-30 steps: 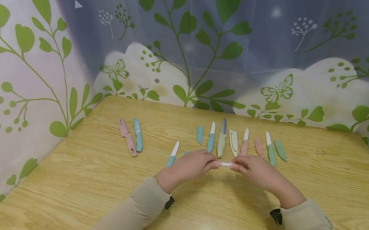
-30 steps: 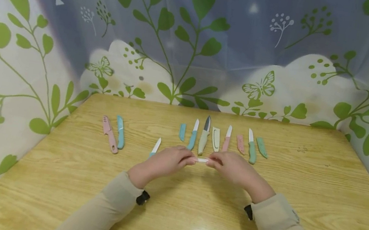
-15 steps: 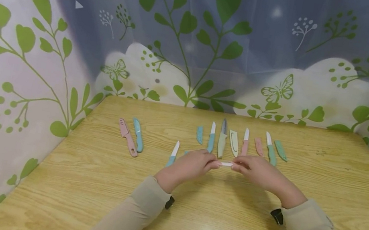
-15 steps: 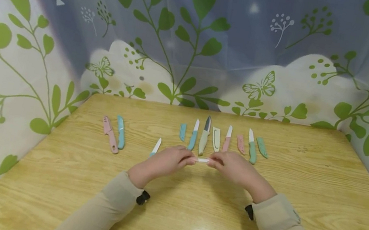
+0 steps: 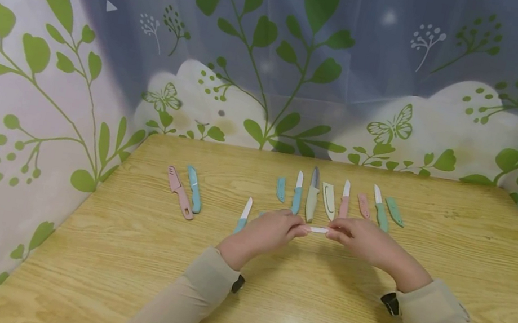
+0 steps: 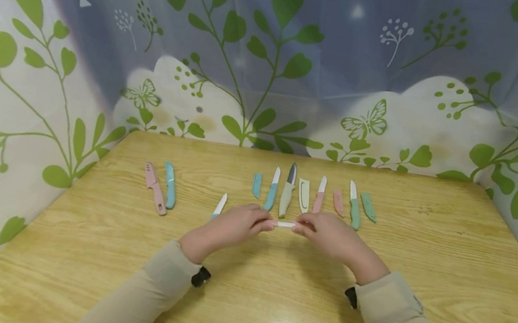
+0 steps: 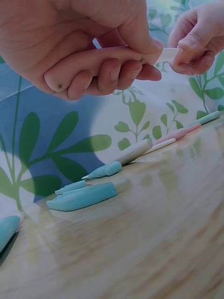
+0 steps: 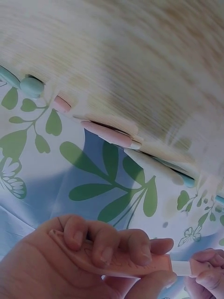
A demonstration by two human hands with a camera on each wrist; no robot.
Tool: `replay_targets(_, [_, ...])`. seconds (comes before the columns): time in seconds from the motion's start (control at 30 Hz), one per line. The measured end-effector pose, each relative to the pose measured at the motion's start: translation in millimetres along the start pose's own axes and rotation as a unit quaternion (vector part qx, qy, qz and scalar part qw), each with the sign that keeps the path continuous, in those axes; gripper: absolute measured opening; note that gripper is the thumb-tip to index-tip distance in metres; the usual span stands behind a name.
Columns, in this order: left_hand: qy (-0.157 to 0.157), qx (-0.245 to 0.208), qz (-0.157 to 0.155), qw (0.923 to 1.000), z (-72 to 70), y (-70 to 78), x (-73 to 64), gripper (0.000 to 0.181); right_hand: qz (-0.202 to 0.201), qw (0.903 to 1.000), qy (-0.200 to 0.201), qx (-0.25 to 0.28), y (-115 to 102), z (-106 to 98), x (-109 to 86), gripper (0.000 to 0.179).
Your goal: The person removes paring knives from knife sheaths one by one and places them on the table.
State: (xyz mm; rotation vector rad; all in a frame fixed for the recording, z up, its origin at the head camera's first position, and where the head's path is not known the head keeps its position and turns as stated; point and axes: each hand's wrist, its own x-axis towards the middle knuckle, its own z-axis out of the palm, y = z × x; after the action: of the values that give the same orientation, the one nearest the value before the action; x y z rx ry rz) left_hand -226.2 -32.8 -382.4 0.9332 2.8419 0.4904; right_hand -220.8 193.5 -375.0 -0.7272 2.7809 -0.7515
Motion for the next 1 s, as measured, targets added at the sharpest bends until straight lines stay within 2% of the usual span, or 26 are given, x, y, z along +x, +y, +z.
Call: replay_targets(1.0, [0.002, 0.002, 0.0, 1.0, -1.1, -1.4, -0.8, 0.038, 0.001, 1.0, -0.004, -0.004, 0.4, -1.9, 0.1, 0.036])
